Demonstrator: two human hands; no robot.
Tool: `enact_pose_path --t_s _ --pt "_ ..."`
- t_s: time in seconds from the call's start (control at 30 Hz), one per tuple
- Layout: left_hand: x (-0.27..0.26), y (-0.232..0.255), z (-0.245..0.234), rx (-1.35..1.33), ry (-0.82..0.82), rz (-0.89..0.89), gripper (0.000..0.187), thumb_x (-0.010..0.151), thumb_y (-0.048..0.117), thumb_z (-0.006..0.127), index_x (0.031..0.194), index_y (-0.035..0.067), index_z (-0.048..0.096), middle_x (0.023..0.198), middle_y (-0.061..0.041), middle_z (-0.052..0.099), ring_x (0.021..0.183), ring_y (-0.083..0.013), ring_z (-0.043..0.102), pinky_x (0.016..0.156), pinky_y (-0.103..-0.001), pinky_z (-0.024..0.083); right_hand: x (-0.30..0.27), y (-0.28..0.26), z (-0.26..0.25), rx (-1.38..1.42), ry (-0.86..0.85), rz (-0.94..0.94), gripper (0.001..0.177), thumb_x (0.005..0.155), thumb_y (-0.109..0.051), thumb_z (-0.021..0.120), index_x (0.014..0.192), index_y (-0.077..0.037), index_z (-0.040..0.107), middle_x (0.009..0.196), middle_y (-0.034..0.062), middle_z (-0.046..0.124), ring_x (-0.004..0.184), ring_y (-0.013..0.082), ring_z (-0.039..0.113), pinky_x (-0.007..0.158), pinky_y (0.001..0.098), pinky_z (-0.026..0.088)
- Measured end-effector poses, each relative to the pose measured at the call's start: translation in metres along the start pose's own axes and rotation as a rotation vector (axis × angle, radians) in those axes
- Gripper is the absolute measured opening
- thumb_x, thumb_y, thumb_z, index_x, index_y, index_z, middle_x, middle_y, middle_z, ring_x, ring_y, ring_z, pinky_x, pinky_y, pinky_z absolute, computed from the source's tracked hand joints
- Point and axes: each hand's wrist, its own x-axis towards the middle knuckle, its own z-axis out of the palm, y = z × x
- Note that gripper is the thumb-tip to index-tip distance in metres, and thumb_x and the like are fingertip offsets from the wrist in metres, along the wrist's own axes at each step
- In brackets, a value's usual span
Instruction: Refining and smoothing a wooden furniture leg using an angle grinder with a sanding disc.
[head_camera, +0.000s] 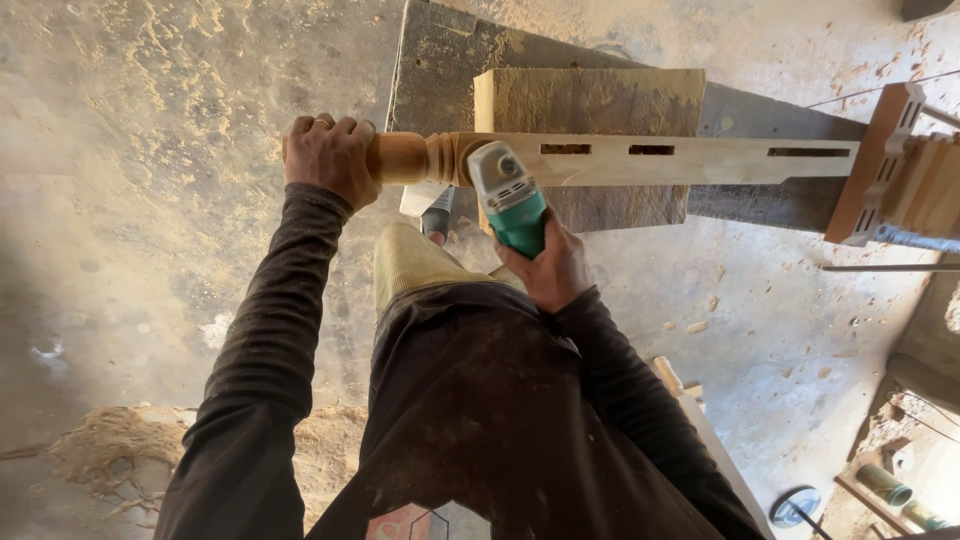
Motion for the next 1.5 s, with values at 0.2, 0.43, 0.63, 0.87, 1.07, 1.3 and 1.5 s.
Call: enact_pose_path --t_s 0.2,0.43,0.63,0.87,1.07,1.3,1.5 --pt "-0.002 0.0 -0.001 -0.034 0.066 0.013 0.028 0.072 0.025 0.077 0.098 0.015 0.073 0.089 -0.002 0.073 0.087 -0.0232 0.069 0.095 -0.04 0.048 -0.011 0.004 -0.009 -0.01 0.022 -0.022 0.059 0.091 -0.027 0.08 0.135 0.003 0.054 0.114 0.0233 0.072 0.101 0.0337 0.074 0.086 0.0433 0.058" --pt "-0.001 -0.002 0.005 -0.058 0.064 0.02 0.029 0.074 0.024 0.076 0.102 0.014 0.073 0.091 -0.005 0.073 0.088 -0.0248 0.069 0.096 -0.041 0.048 -0.034 0.027 -0.032 -0.049 0.124 0.176 0.057 0.089 -0.034 0.083 0.126 0.001 0.057 0.106 0.02 0.075 0.095 0.0317 0.076 0.08 0.041 0.06" --pt "-0.002 0.0 -0.002 -0.048 0.048 0.007 0.031 0.071 0.023 0.076 0.1 0.014 0.073 0.091 -0.005 0.074 0.09 -0.0259 0.07 0.097 -0.042 0.047 -0.039 0.031 -0.02 -0.036 0.204 0.293 0.057 0.087 -0.035 0.08 0.127 -0.001 0.058 0.098 0.0174 0.077 0.085 0.03 0.078 0.078 0.0418 0.06" --pt "-0.002 0.0 0.0 -0.057 0.058 0.011 0.034 0.07 0.022 0.078 0.102 0.012 0.074 0.095 -0.005 0.075 0.096 -0.0261 0.07 0.099 -0.042 0.047 -0.023 -0.002 0.005 -0.009 -0.04 0.116 0.063 0.09 -0.036 0.079 0.135 0.0 0.053 0.114 0.0203 0.075 0.095 0.0323 0.077 0.085 0.0441 0.062" --pt "-0.002 0.001 0.0 -0.049 0.04 0.0 0.037 0.071 0.022 0.078 0.106 0.013 0.074 0.096 -0.005 0.075 0.097 -0.0257 0.07 0.101 -0.041 0.046 -0.026 0.013 -0.002 -0.093 -0.078 0.138 0.068 0.088 -0.036 0.078 0.137 0.001 0.05 0.112 0.0222 0.073 0.093 0.0339 0.075 0.08 0.0446 0.061" --pt "-0.001 0.001 -0.003 -0.08 0.014 -0.004 0.038 0.072 0.023 0.077 0.108 0.012 0.074 0.098 -0.006 0.075 0.095 -0.0259 0.07 0.101 -0.041 0.046 -0.046 0.045 -0.037 -0.02 0.171 0.199 0.052 0.089 -0.034 0.078 0.121 0.0 0.057 0.103 0.0194 0.076 0.092 0.0291 0.077 0.078 0.0401 0.061" --pt "0.0 0.002 -0.005 -0.072 0.037 0.012 0.038 0.069 0.022 0.076 0.106 0.012 0.074 0.097 -0.006 0.075 0.093 -0.0263 0.07 0.099 -0.041 0.046 -0.048 0.038 -0.041 -0.054 0.22 0.486 0.053 0.086 -0.037 0.08 0.12 -0.002 0.058 0.088 0.0204 0.075 0.08 0.0315 0.078 0.074 0.0406 0.059"
